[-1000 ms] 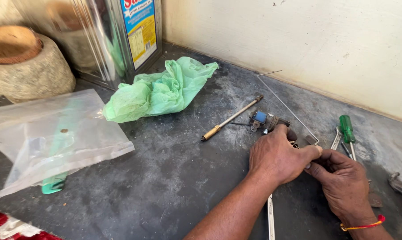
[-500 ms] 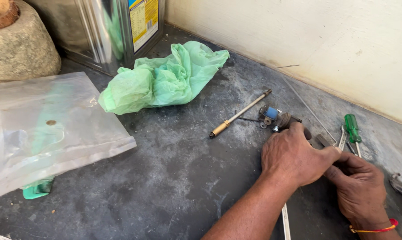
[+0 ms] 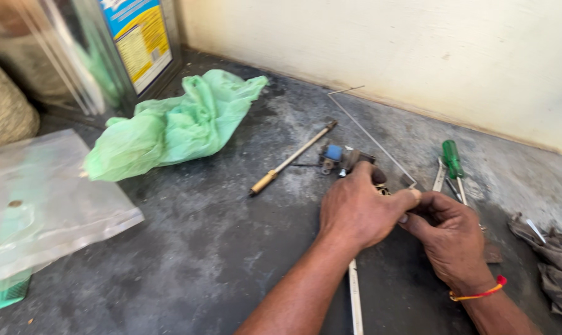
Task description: The person disassembles and wipes a small mechanical part by hand on a workbench, handling a wire armature, a spring, and a metal housing while using a cloth to clean the components.
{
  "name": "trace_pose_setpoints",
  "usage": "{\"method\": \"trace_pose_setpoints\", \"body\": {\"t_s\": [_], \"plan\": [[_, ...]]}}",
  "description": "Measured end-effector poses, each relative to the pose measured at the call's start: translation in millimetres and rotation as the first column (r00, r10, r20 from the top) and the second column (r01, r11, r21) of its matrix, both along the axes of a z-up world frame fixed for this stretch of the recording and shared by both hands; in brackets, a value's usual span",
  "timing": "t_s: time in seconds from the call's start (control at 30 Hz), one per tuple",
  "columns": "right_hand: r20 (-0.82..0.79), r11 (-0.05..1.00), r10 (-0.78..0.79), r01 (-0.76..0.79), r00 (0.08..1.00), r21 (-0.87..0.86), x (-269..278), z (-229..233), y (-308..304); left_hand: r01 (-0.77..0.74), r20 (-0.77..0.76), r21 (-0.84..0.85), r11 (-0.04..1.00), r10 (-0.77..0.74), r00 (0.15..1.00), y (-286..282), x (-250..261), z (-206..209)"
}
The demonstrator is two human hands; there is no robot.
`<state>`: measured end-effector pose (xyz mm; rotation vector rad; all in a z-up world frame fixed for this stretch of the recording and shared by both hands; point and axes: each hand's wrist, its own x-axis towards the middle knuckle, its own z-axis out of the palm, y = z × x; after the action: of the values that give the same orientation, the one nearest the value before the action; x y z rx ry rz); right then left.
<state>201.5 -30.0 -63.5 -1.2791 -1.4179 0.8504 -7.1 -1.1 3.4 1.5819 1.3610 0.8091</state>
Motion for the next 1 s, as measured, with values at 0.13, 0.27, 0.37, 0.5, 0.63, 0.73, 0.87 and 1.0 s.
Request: {"method": "trace_pose_setpoints", "body": {"t_s": [0.13, 0.27, 0.37, 0.5, 0.63, 0.73, 0.87, 1.0], "plan": [[0.056, 1.0, 0.004, -0.004, 0.998, 0.0, -7.6, 6.4, -0.6, -0.027, -0.025, 0.016, 1.0, 0.027, 0.999, 0.1, 4.0, -3.4], [0.137, 0.999, 0.031, -0.03, 0.99, -0.011, -12.3, 16.2, -0.9, -0.041, -0.038, 0.044, 0.998, 0.043, 0.998, 1.9, 5.5, -4.8], [0.263, 0.999, -0.041, 0.044, 0.964, -0.003, -9.1, 25.9, -1.8, -0.051, -0.037, 0.049, 0.998, 0.053, 0.998, 2.6, 5.9, -5.1], [0.333, 0.99, -0.129, 0.142, 0.934, -0.014, -6.7, 39.4, -5.9, -0.043, -0.039, -0.027, 0.999, 0.042, 0.998, 2.8, 7.1, -3.6], [0.398, 0.994, -0.09, 0.058, 0.913, 0.091, -11.1, 44.7, -9.2, -0.042, -0.025, -0.016, 0.999, 0.041, 0.999, 3.3, 7.6, -3.6], [0.477, 0.975, -0.075, -0.036, 0.876, 0.22, -12.9, 44.9, -9.3, -0.044, -0.025, 0.001, 0.999, 0.044, 0.999, 3.4, 5.8, -5.7], [0.487, 0.944, -0.164, -0.006, 0.858, 0.329, -13.0, 60.8, -17.3, -0.037, -0.042, 0.026, 0.999, 0.038, 0.998, 0.6, 6.9, -3.9], [0.219, 0.93, -0.324, 0.266, 0.92, 0.255, -39.8, 108.9, -42.3, -0.035, -0.054, 0.068, 0.997, 0.039, 0.998, -4.2, 3.4, 1.8]]}}
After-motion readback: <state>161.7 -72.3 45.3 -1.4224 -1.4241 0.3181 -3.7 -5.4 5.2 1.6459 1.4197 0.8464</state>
